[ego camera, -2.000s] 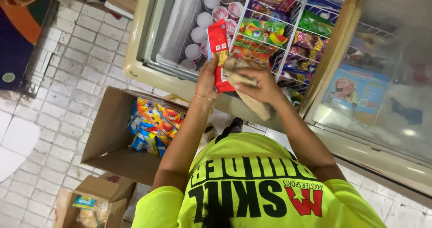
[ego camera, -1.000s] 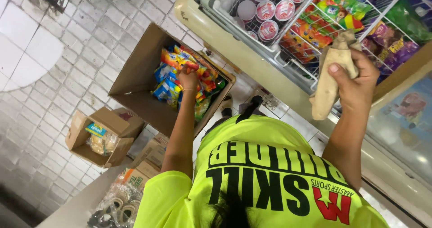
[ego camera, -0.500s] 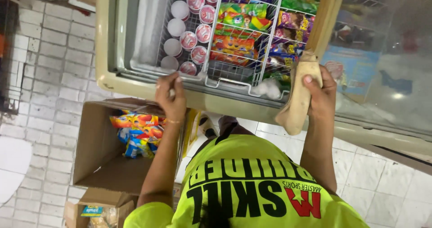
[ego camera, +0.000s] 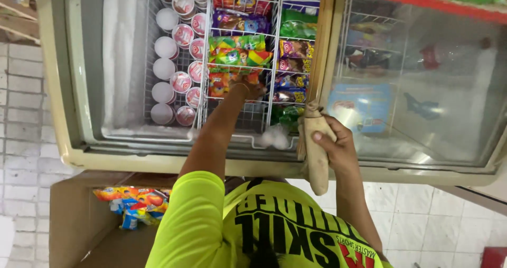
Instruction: Wiping individual ice cream bars with a cloth and placing them into a commercial freezer display.
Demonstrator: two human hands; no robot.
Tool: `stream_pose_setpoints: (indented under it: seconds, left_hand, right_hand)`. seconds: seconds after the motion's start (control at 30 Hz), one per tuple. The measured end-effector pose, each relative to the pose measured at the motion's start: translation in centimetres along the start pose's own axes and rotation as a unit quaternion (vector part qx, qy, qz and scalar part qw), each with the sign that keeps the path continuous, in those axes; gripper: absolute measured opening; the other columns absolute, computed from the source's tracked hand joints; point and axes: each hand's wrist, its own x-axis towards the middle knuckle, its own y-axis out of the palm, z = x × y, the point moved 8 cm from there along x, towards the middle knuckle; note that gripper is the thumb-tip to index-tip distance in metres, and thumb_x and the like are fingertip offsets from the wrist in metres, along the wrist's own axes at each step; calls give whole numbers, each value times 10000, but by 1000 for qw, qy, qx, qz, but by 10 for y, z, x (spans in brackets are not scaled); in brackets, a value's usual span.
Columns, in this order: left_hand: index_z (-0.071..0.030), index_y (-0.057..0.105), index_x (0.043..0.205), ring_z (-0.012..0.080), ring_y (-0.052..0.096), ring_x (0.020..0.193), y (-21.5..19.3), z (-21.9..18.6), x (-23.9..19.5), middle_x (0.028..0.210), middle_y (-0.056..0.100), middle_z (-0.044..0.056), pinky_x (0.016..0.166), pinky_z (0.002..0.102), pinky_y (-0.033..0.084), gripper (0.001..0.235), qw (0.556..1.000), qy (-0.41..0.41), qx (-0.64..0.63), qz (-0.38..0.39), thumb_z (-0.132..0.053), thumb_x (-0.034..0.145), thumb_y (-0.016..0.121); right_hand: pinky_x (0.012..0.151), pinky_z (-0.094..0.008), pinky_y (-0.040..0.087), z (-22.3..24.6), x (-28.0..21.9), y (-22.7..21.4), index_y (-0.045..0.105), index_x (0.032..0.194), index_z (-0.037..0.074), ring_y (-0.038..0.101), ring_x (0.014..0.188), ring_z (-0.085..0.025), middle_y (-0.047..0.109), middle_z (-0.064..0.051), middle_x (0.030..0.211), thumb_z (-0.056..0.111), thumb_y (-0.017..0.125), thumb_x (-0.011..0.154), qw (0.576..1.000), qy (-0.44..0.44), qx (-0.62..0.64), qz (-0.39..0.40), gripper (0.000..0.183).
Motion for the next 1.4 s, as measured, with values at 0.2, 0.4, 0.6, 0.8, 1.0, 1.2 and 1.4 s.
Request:
stream_pose_setpoints:
  seconds: [0.2,0.4,0.6,0.8,1.0,1.2,1.4]
  left_hand:
    - [-424,300,1614,474,-9,1572,46,6,17,1731,93,126,1167,784,-65,831,976,-117,-129,129,-833,890,307]
    - [-424,260,1578,409,-92,1576,0,-1,-27,1720,-2,78,1155,794,34,759,992,-78,-60,78,-771,903,286]
    - [-35,529,1371,438,482,1344,24,67,8,1427,505,247,1111,474,427,606,955,106,-178,-212,-489,987,644]
    - [12,662,1180,265,719,1036,-90,69,-168,1073,713,122,882,353,583,345,720,217,-501,-428,-28,851,758]
    - [0,612,1073,121,624,844,-128,69,-302,1008,693,71,725,253,515,292,480,232,-725,-436,96,875,804]
    - [-32,542,1165,145,654,973,-120,62,-375,1078,674,84,874,288,553,319,299,304,-805,-412,112,934,710]
    - [-46,476,1371,109,630,974,-85,64,-387,1103,679,63,876,268,535,393,297,230,-807,-456,-33,1008,625]
  right_hand:
    - [842,-302,570,2,14,-11,651,1297,-2,674,953,-117,733,-58,1101,53,728,914,999,27,-15,-29,395]
    - [881,-302,572,3,26,0,635,1345,2,681,996,-124,726,-59,1142,49,715,926,1000,19,-10,11,429]
    - [841,-327,596,0,37,12,608,1373,16,706,971,-166,726,-76,1153,51,696,939,995,31,95,10,444]
    - [839,-343,597,-5,39,20,601,1393,16,710,967,-193,723,-98,1162,83,691,984,985,17,172,12,424]
    - [860,-328,598,-24,39,67,569,1461,67,703,997,-172,709,-67,1205,155,684,986,975,33,218,29,496]
    - [821,-350,592,-64,35,132,532,1456,70,684,989,-177,691,-64,1206,168,728,935,982,85,146,82,565]
    - [971,-320,559,-46,-24,220,524,1457,45,681,1103,-157,680,-64,1266,86,806,842,963,33,105,247,678]
